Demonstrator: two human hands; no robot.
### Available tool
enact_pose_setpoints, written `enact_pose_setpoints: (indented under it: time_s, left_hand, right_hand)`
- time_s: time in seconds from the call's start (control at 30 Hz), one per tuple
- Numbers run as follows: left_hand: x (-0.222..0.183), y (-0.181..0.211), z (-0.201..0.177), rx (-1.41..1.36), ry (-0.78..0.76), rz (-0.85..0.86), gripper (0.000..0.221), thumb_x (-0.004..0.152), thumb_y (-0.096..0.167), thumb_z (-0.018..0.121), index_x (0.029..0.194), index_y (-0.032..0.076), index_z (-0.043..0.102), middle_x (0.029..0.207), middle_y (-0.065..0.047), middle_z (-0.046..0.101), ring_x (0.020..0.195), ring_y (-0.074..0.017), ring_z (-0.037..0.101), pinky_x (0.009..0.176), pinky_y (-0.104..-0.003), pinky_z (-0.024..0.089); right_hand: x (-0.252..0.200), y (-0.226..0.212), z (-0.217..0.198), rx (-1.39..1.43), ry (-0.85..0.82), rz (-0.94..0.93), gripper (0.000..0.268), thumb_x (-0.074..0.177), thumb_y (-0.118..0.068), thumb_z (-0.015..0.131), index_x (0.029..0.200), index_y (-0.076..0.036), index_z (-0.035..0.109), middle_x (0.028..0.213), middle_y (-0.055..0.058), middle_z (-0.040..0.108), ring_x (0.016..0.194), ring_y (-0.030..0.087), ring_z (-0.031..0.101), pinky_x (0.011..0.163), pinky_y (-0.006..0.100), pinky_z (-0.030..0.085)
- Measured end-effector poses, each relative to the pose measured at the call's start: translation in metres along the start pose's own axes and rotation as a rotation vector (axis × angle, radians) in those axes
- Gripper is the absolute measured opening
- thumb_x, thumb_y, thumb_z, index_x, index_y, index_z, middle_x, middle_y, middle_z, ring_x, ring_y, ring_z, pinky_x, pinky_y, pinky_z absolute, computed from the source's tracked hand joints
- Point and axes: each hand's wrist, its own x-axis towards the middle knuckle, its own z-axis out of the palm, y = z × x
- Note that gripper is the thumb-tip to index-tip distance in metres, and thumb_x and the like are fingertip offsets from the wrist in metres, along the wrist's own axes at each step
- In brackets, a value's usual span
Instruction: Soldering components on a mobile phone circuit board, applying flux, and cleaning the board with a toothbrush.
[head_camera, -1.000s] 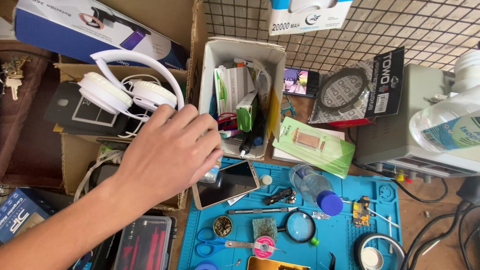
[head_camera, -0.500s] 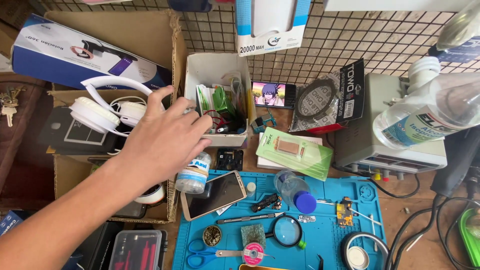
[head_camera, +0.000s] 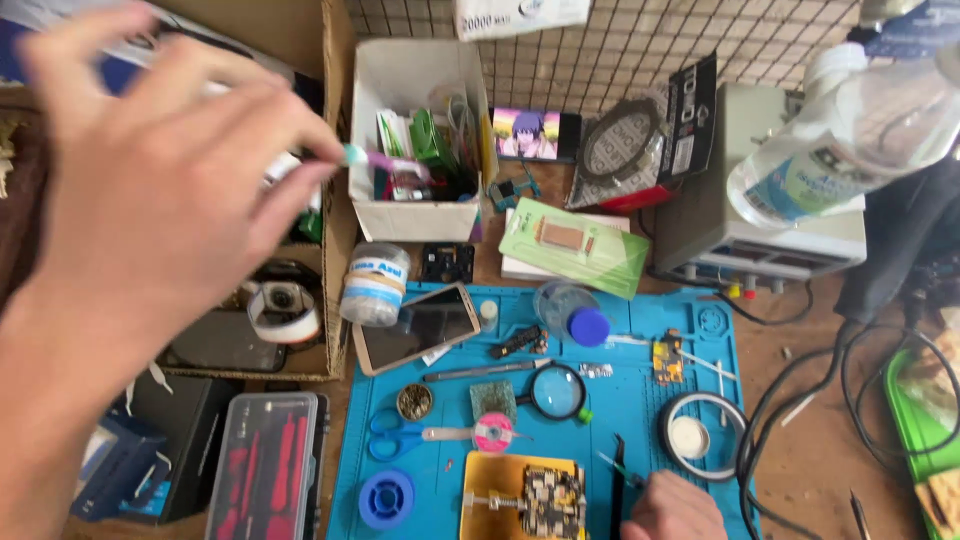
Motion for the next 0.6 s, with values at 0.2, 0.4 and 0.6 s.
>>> enact_pose_setpoints:
  time_s: [0.2, 0.4, 0.6]
  left_hand:
    - [-0.116, 0.055, -0.073, -0.778, -0.235, -0.609, 0.037, 0.141, -0.005, 0.057, 0.17, -0.027, 0.062, 0.146, -0.032, 0.061, 0.111, -0.0349, 0.055, 0.098, -0.042, 0.041]
    - [-0.125, 0.193, -0.071, -1.026, 0.199, -0.293, 0.027, 0.093, 0.023, 0.09, 0.088, 0.023, 0.064, 0.091, 0.005, 0.086, 0.084, -0.0131, 0.084, 0.099, -0.047, 0.057]
    - [-0.138, 0.321, -0.038, -1.667, 0.071, -0.426, 0.021, 0.107, 0.02, 0.084, 0.098, 0.016, 0.066, 0.102, -0.002, 0.086, 0.084, -0.0201, 0.08, 0.092, -0.043, 0.053]
  right_hand:
    - [0.013, -0.006, -0.013, 0.391, 0.046, -0.367, 0.047, 0.111, -0.029, 0.055, 0.068, -0.01, 0.049, 0.059, 0.007, 0.047, 0.046, 0.023, 0.038, 0.053, 0.039, 0.027]
    - [-0.003, -0.017, -0.034, 0.356, -0.25, -0.26, 0.047, 0.118, -0.053, 0.052, 0.106, -0.013, 0.073, 0.083, 0.002, 0.071, 0.066, 0.021, 0.057, 0.067, 0.038, 0.045]
    - [-0.023, -0.022, -0.046, 0.58, -0.428, -0.128, 0.046, 0.125, -0.057, 0.05, 0.139, -0.019, 0.072, 0.104, 0.001, 0.082, 0.088, 0.023, 0.075, 0.085, 0.037, 0.063]
